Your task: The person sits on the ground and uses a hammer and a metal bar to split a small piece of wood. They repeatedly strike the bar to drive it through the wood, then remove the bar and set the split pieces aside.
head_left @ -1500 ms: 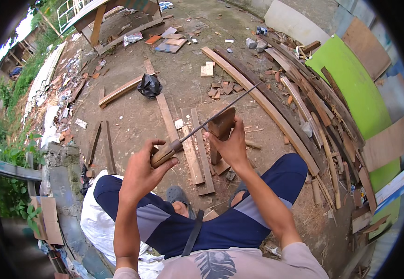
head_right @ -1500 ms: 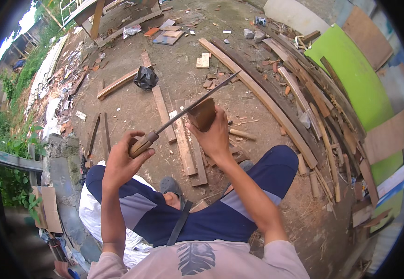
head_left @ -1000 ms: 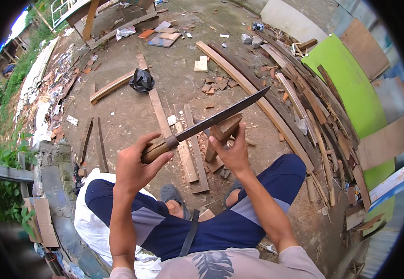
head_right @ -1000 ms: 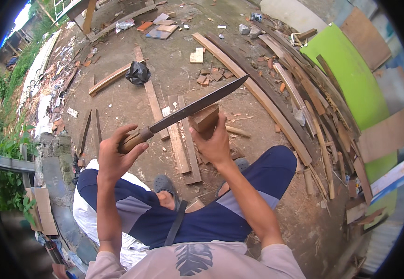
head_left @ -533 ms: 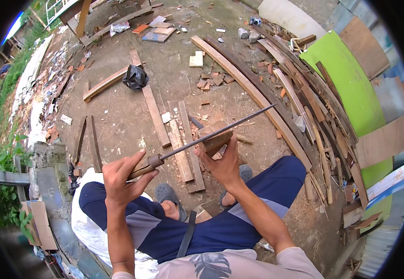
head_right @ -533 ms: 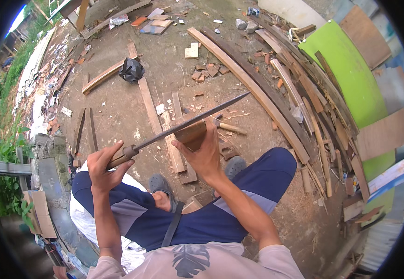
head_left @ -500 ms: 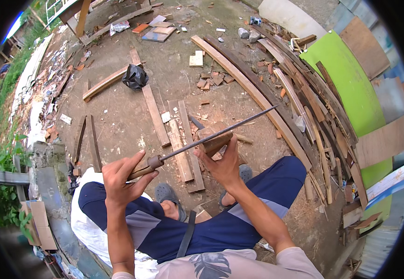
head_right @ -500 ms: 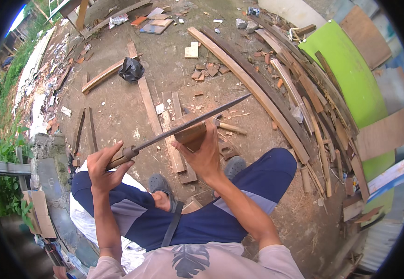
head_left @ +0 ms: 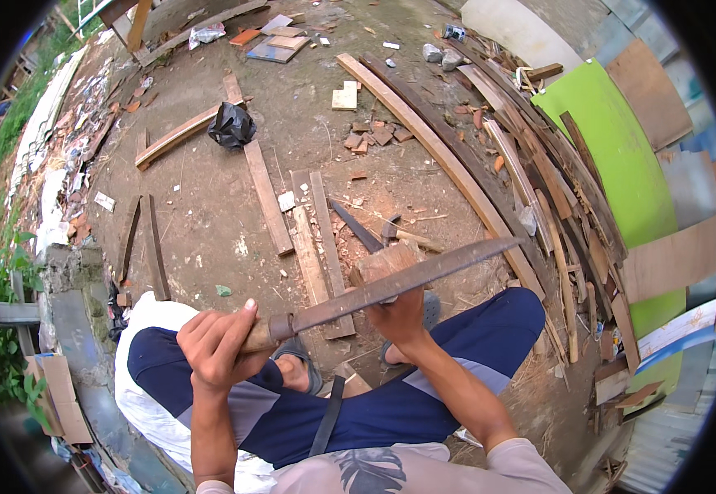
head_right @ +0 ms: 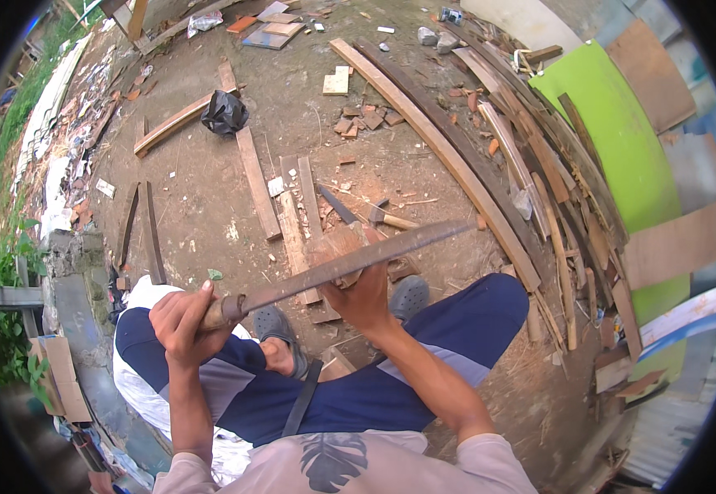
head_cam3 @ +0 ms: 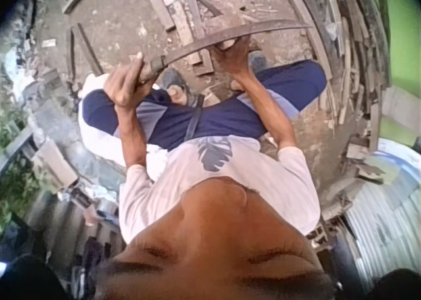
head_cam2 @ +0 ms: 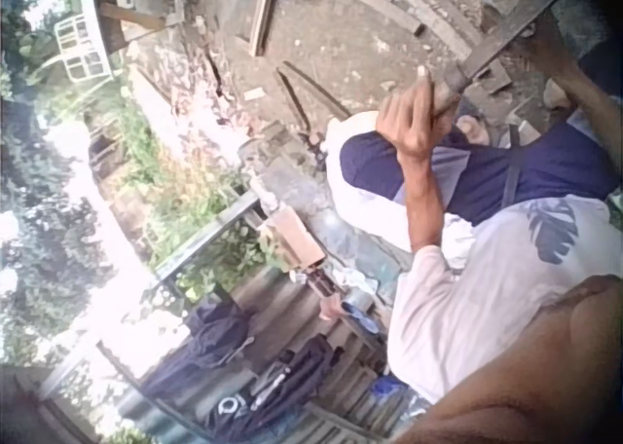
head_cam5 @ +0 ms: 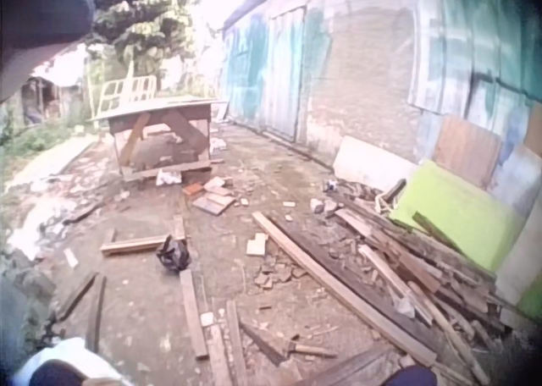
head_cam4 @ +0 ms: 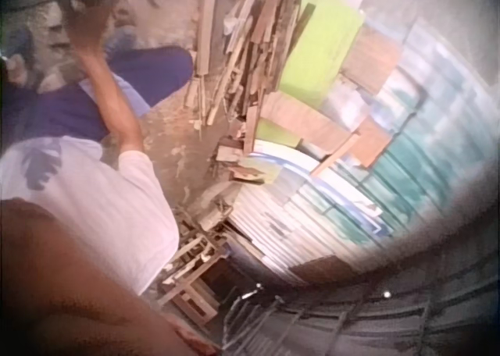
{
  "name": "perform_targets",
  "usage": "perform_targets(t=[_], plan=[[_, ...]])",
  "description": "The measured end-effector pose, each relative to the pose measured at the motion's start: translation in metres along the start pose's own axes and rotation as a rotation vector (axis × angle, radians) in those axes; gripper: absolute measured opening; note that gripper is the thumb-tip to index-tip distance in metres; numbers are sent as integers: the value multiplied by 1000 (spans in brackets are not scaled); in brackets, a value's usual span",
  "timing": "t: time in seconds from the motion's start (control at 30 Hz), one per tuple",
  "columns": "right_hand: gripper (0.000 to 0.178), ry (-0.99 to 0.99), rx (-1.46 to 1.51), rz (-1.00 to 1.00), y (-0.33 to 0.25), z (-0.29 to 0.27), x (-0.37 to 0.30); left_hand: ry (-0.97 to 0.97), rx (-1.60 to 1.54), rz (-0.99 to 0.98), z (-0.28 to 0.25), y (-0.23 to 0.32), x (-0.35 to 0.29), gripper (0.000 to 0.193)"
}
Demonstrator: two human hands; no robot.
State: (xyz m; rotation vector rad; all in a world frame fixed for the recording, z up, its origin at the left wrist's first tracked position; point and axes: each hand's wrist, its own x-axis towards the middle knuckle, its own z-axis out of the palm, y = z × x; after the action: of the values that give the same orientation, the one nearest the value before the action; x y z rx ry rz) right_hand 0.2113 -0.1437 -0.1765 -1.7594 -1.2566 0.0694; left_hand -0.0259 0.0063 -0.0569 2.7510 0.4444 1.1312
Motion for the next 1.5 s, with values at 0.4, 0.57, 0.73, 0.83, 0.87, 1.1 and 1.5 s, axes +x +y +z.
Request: perform_targets(t=[0.4,0.57,0.73,0.83,0.87,1.1,1.5], plan=[[45,43,-194,-200,-4,-3,-2,6,9,23,3,0,-8,35],[42,17,-152,-173,-10,-8,4,15,-13,8,6,-1,-8,36],[41,62,-152,-195,-12,-8,8,21,-26,-6,7,0,-6,38],[38,30,-100,-98,-6,-6,-1,34,-40,-26,7,-1,-6,43],[46,21,-65,-61,0,-4,-8,37,-44,-40,7,-1,-5,45],[99,22,-57,-76,-1,-4,-8,-17,-56,-90,2,-3,-9,61],[97,42,-9,38,-12,-4,0,-81,-143,-184,6,-5,-7,61]])
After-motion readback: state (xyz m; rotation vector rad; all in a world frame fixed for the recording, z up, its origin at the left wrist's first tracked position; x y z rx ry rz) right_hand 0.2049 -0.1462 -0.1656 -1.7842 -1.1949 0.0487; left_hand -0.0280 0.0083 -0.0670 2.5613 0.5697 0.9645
